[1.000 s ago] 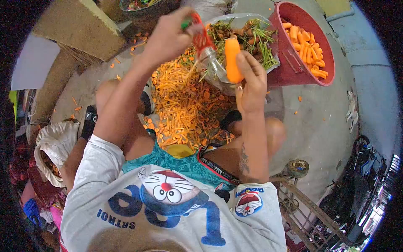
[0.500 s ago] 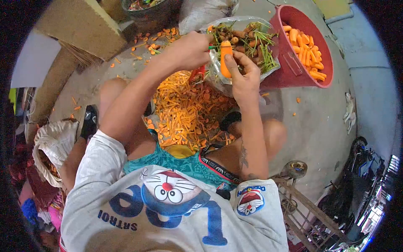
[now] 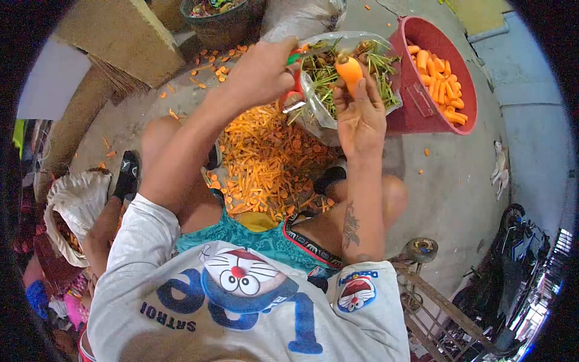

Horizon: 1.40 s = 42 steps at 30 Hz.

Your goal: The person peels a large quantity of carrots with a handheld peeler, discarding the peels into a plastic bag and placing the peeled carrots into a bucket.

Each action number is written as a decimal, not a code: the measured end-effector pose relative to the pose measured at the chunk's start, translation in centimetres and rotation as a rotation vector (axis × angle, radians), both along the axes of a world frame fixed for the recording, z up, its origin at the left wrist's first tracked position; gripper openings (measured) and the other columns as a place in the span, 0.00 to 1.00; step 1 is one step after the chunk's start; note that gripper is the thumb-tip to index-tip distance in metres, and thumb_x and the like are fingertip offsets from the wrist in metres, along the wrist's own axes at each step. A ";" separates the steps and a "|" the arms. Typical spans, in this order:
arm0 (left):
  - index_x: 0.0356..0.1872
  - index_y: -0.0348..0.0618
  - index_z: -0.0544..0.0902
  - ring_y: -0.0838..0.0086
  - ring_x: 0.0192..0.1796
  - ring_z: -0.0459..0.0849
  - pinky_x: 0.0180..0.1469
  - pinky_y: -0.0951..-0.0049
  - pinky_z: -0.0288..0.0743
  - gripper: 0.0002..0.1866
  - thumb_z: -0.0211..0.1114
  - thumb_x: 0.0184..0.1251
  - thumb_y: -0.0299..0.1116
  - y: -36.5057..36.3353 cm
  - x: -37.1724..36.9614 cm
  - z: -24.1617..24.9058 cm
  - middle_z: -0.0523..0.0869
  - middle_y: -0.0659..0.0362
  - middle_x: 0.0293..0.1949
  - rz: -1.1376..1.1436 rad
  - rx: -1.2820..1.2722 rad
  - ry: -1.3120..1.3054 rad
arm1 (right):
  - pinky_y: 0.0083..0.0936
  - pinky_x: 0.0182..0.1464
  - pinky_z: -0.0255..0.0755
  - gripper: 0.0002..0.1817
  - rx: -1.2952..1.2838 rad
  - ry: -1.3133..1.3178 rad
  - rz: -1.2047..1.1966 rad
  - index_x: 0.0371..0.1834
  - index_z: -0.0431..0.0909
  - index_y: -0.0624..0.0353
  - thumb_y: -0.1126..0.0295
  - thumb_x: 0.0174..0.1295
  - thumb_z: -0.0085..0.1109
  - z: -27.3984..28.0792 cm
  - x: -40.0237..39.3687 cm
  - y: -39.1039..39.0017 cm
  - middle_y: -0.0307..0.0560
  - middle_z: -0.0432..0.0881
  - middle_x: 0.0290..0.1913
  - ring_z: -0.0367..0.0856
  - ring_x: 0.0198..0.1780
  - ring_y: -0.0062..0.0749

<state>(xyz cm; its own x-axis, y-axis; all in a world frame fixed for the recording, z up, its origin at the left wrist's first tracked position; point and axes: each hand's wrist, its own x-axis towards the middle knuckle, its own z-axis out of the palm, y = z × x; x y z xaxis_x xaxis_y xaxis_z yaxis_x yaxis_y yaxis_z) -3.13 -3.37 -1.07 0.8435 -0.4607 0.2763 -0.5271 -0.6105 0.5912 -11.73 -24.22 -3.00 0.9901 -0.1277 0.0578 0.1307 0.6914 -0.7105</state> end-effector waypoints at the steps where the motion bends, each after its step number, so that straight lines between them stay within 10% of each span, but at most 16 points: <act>1: 0.48 0.32 0.80 0.37 0.42 0.87 0.46 0.44 0.80 0.16 0.65 0.63 0.32 -0.2 -0.6 0.8 0.87 0.35 0.34 -0.007 -0.044 -0.043 | 0.28 0.58 0.83 0.17 0.003 -0.004 0.001 0.66 0.79 0.60 0.70 0.77 0.60 -0.2 0.2 0.1 0.45 0.84 0.61 0.85 0.54 0.30; 17: 0.33 0.28 0.88 0.40 0.43 0.90 0.50 0.48 0.85 0.15 0.65 0.54 0.34 -0.1 2.0 -0.5 0.88 0.32 0.37 0.007 0.131 0.140 | 0.35 0.58 0.86 0.16 -0.001 0.005 0.022 0.63 0.81 0.64 0.77 0.74 0.61 -0.3 -0.6 -1.1 0.53 0.85 0.60 0.86 0.56 0.41; 24: 0.44 0.28 0.84 0.37 0.47 0.87 0.53 0.46 0.81 0.18 0.61 0.59 0.34 2.5 3.6 0.2 0.86 0.31 0.40 0.029 0.167 0.119 | 0.33 0.62 0.83 0.25 0.702 -0.064 -0.368 0.64 0.75 0.74 0.62 0.75 0.62 5.4 7.5 -16.7 0.63 0.81 0.62 0.83 0.60 0.45; 30: 0.45 0.29 0.84 0.36 0.47 0.87 0.52 0.46 0.81 0.18 0.61 0.58 0.32 3.7 4.2 0.6 0.86 0.31 0.40 0.110 0.122 0.107 | 0.38 0.52 0.81 0.24 -0.690 0.448 0.072 0.61 0.82 0.61 0.53 0.73 0.63 -1.8 8.2 -7.1 0.48 0.89 0.53 0.86 0.54 0.36; 31: 0.45 0.30 0.84 0.36 0.47 0.86 0.52 0.46 0.81 0.17 0.61 0.58 0.32 3.8 4.6 0.2 0.87 0.31 0.40 0.123 0.127 0.084 | 0.36 0.52 0.81 0.25 -1.405 -0.179 0.252 0.55 0.86 0.62 0.50 0.73 0.61 -9.1 10.9 -10.1 0.52 0.90 0.50 0.89 0.51 0.35; 33: 0.44 0.30 0.84 0.36 0.47 0.86 0.53 0.46 0.81 0.17 0.62 0.58 0.32 3.9 4.8 0.1 0.87 0.32 0.40 0.132 0.127 0.057 | 0.42 0.58 0.79 0.28 -1.762 0.360 0.344 0.58 0.86 0.63 0.48 0.69 0.63 -5.9 8.4 -0.6 0.63 0.89 0.52 0.89 0.53 0.51; 37: 0.43 0.30 0.84 0.37 0.47 0.86 0.52 0.46 0.81 0.16 0.63 0.59 0.33 4.7 4.7 0.4 0.87 0.33 0.39 0.159 0.135 0.054 | 0.46 0.64 0.78 0.33 -2.133 -0.091 0.578 0.66 0.83 0.57 0.46 0.64 0.68 -11.4 4.2 6.0 0.66 0.86 0.58 0.84 0.62 0.58; 40: 0.45 0.31 0.84 0.37 0.47 0.87 0.53 0.47 0.81 0.17 0.63 0.59 0.33 4.9 4.9 0.9 0.87 0.33 0.39 0.158 0.148 0.065 | 0.45 0.63 0.78 0.31 -1.998 0.038 0.733 0.64 0.83 0.57 0.50 0.62 0.70 -11.1 6.4 5.1 0.66 0.86 0.57 0.84 0.59 0.59; 42: 0.46 0.31 0.85 0.37 0.47 0.87 0.53 0.47 0.81 0.17 0.64 0.60 0.33 5.1 4.8 1.0 0.87 0.32 0.40 0.158 0.166 0.085 | 0.45 0.62 0.79 0.25 -1.714 0.042 0.369 0.59 0.85 0.58 0.56 0.62 0.69 -10.8 9.2 2.8 0.67 0.86 0.55 0.85 0.58 0.59</act>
